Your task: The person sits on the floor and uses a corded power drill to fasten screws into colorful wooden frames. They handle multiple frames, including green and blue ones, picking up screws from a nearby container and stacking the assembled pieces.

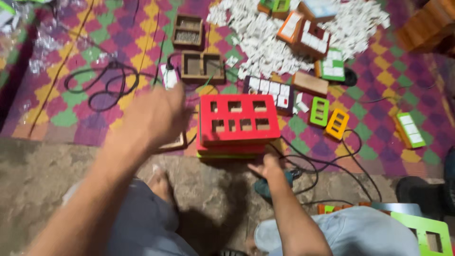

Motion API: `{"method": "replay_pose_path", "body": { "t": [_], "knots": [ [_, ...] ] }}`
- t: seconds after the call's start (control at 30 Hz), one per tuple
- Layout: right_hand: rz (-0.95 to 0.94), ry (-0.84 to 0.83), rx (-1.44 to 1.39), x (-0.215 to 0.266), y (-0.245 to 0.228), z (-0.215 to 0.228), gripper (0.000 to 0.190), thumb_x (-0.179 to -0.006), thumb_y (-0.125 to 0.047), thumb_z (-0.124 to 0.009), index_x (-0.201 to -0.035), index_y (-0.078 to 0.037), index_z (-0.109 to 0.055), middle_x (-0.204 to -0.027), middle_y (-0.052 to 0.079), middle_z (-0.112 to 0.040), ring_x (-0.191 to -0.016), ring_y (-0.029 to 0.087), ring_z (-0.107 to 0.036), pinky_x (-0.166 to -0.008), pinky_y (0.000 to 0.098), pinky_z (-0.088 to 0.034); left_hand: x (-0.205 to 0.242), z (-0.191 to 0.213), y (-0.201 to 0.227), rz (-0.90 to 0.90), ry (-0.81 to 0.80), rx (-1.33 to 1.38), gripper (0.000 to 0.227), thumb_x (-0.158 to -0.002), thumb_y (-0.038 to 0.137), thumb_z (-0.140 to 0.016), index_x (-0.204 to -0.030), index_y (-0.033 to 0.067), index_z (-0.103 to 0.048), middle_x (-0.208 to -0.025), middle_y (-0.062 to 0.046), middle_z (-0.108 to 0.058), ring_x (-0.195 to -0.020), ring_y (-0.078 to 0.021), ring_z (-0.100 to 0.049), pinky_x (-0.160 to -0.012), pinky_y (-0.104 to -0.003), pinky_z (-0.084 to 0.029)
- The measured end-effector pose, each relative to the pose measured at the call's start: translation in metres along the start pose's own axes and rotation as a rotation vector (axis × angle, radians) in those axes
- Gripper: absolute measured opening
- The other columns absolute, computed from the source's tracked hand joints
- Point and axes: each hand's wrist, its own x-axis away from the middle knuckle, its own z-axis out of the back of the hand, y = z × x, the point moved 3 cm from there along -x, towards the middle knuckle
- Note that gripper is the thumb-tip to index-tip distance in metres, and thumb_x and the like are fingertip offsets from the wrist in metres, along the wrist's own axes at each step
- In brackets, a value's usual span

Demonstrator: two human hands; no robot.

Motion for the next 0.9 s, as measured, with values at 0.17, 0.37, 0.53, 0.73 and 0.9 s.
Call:
{"method": "replay_pose_path", "body": {
  "t": [0.17, 0.37, 0.53, 0.73, 0.9],
  "knots": [
    [-0.063, -0.081, -0.099, -0.029, 0.004, -0.011, 0.086, -0.095, -0.076, -0.029, -0.154, -0.015, -0.042, -0.163, 0.017, -0.038, -0.149, 0.045, -0.033, -0.114, 0.0745, -0.023, -0.053, -0.031, -0.069, 0.135, -0.303, -0.177, 0.045, -0.095, 0.045, -0.062, -0.118, 0.0061, -0.068, -0.114, -0.02, -0.072, -0.104, -0.042, -0.068, -0.087, -0.06, -0.054],
    [-0.17, -0.055, -0.228, -0.018, 0.023, -0.019, 0.085, -0.094, -0.074, -0.031, -0.153, -0.016, -0.046, -0.156, 0.018, -0.044, -0.144, 0.042, -0.04, -0.11, 0.0776, -0.03, -0.087, -0.206, -0.145, 0.458, -0.905, 0.519, 0.067, -0.096, 0.064, -0.043, -0.13, 0.0097, -0.062, -0.116, -0.014, -0.079, -0.106, -0.0327, -0.076, -0.085, -0.05, -0.065],
    [-0.065, -0.227, -0.201, -0.009, 0.017, -0.027, 0.077, -0.095, -0.068, -0.036, -0.152, -0.017, -0.046, -0.157, 0.017, -0.045, -0.141, 0.046, -0.044, -0.106, 0.0772, -0.039, -0.034, -0.357, -0.112, 0.874, -0.766, 1.092, 0.097, -0.085, 0.084, -0.023, -0.151, 0.0164, -0.045, -0.158, -0.012, -0.044, -0.139, -0.0339, -0.046, -0.099, -0.071, -0.048],
    [0.044, 0.0, -0.173, 0.02, 0.006, -0.037, 0.084, -0.097, -0.076, -0.029, -0.155, -0.016, -0.038, -0.159, 0.021, -0.04, -0.143, 0.044, -0.043, -0.104, 0.0738, -0.041, -0.021, -0.41, -0.059, 0.802, -0.313, 1.666, 0.096, -0.087, 0.085, -0.028, -0.159, 0.0213, -0.036, -0.158, -0.012, -0.046, -0.142, -0.0343, -0.047, -0.114, -0.062, -0.039],
    [0.095, -0.09, -0.193, 0.027, -0.006, -0.052, 0.085, -0.092, -0.073, -0.025, -0.154, -0.015, -0.038, -0.156, 0.02, -0.041, -0.14, 0.047, -0.044, -0.096, 0.0794, -0.042, -0.055, -0.406, -0.06, 0.805, -0.264, 1.861, 0.078, -0.095, 0.067, -0.037, -0.152, 0.0146, -0.045, -0.147, -0.012, -0.059, -0.13, -0.0278, -0.06, -0.108, -0.045, -0.05]
  ]
}}
